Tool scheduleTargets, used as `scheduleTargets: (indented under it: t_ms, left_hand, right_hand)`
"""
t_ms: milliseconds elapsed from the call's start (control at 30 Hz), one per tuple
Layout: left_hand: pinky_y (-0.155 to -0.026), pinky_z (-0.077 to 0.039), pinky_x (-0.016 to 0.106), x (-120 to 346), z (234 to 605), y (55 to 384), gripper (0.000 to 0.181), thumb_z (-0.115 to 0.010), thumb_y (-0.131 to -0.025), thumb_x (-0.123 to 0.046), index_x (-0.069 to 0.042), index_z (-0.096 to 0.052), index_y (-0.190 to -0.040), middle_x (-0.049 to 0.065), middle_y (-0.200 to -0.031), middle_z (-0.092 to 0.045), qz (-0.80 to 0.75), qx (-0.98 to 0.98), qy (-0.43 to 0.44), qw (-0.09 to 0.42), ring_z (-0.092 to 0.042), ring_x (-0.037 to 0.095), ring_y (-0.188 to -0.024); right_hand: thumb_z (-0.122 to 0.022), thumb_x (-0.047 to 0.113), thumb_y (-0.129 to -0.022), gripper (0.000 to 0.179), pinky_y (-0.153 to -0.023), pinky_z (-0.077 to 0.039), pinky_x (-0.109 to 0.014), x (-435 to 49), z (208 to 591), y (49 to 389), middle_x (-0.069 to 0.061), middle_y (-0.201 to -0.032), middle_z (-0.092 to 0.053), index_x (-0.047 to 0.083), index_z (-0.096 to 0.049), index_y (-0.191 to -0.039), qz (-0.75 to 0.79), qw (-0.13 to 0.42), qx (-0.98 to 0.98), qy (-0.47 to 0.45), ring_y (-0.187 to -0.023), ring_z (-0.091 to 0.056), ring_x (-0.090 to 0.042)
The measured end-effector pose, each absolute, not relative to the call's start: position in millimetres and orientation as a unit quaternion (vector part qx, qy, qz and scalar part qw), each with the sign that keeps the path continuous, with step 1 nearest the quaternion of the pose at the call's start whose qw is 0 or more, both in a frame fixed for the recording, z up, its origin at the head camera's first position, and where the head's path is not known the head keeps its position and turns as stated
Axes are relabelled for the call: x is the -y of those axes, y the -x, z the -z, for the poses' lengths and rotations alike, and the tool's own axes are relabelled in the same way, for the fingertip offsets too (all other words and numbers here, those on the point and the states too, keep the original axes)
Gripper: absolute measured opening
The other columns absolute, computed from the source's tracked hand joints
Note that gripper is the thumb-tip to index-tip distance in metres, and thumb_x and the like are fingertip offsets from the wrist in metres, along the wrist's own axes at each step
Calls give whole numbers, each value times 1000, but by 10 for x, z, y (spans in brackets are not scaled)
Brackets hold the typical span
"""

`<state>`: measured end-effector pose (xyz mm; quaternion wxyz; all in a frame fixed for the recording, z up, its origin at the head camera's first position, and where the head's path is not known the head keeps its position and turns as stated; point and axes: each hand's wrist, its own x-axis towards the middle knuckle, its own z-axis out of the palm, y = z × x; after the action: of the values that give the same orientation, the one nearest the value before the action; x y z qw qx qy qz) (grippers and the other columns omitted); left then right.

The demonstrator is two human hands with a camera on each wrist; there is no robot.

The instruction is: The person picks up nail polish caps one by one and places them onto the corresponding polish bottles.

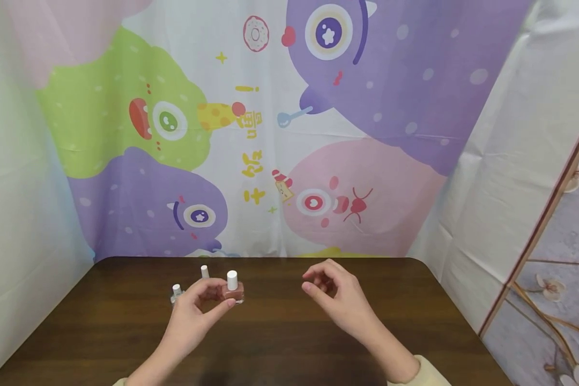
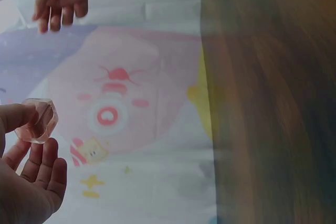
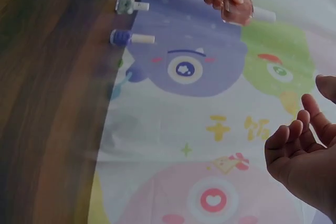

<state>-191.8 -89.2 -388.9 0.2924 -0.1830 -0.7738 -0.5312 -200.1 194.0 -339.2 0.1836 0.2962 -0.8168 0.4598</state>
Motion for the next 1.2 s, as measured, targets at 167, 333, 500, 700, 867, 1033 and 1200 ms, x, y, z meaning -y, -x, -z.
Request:
scheduleTargets:
  t_ms: [167, 333, 500, 700, 867, 1033, 1200]
  left_hand:
    - [-66, -53, 29, 1019, 3964, 2022, 26, -82, -71, -7, -13, -66, -90, -6, -82, -62, 524, 774, 150, 322, -60, 12, -73]
    - [-65, -54, 32, 1133, 4092, 2155, 27, -83, -70, -6, -11, -66, -90, -5, -80, -63, 497, 792, 102, 340, -60, 11, -71]
    - [-62, -53, 31, 1213, 4218, 2256, 26, -83, -69, -5, -9, -66, -87, -2, -77, -66, 468, 807, 67, 353, -62, 15, -68]
    - [-62, -53, 29, 1277, 4322, 2357, 22, -81, -70, -5, -6, -65, -86, 2, -77, -69, 454, 821, 37, 344, -65, 18, -69]
    - [-61, -51, 25, 1337, 4425, 2450, 21, -80, -71, -7, -7, -65, -85, 2, -76, -68, 442, 836, 7, 324, -64, 16, -70]
    - [-62, -48, 28, 1388, 4534, 2525, 20, -79, -71, -8, -6, -64, -85, 4, -75, -68, 423, 854, -14, 304, -63, 17, -70]
    - [-66, -48, 35, 1416, 4604, 2570, 19, -76, -71, -7, -4, -64, -86, 6, -75, -68, 411, 869, -26, 274, -64, 21, -72]
  right_hand:
    - [-69, 16, -86, 17, -59, -46, -22, -2024, 3451, 2013, 8, -83, -54, 24, -61, -100, -431, 192, 836, -280, -72, -52, -8]
    - [-70, 17, -85, 18, -58, -46, -20, -2073, 3549, 2016, 10, -82, -53, 24, -61, -99, -402, 208, 848, -276, -69, -51, -6]
    - [-71, 17, -85, 18, -58, -46, -20, -2108, 3689, 2030, 12, -82, -51, 24, -61, -98, -386, 223, 853, -271, -69, -50, -3]
    - [-73, 14, -82, 22, -57, -44, -18, -2145, 3872, 2031, 13, -84, -51, 22, -60, -98, -342, 262, 863, -265, -71, -49, -2]
    - [-75, 10, -79, 26, -60, -44, -17, -2167, 4018, 2028, 14, -90, -52, 20, -61, -98, -299, 296, 869, -260, -74, -49, -5]
    - [-78, 8, -76, 30, -62, -44, -18, -2168, 4118, 2023, 16, -93, -52, 17, -61, -99, -270, 319, 871, -259, -76, -46, 0]
    - [-78, 12, -76, 30, -61, -44, -18, -2172, 4184, 2008, 16, -93, -50, 18, -60, -99, -245, 313, 883, -250, -77, -43, 2]
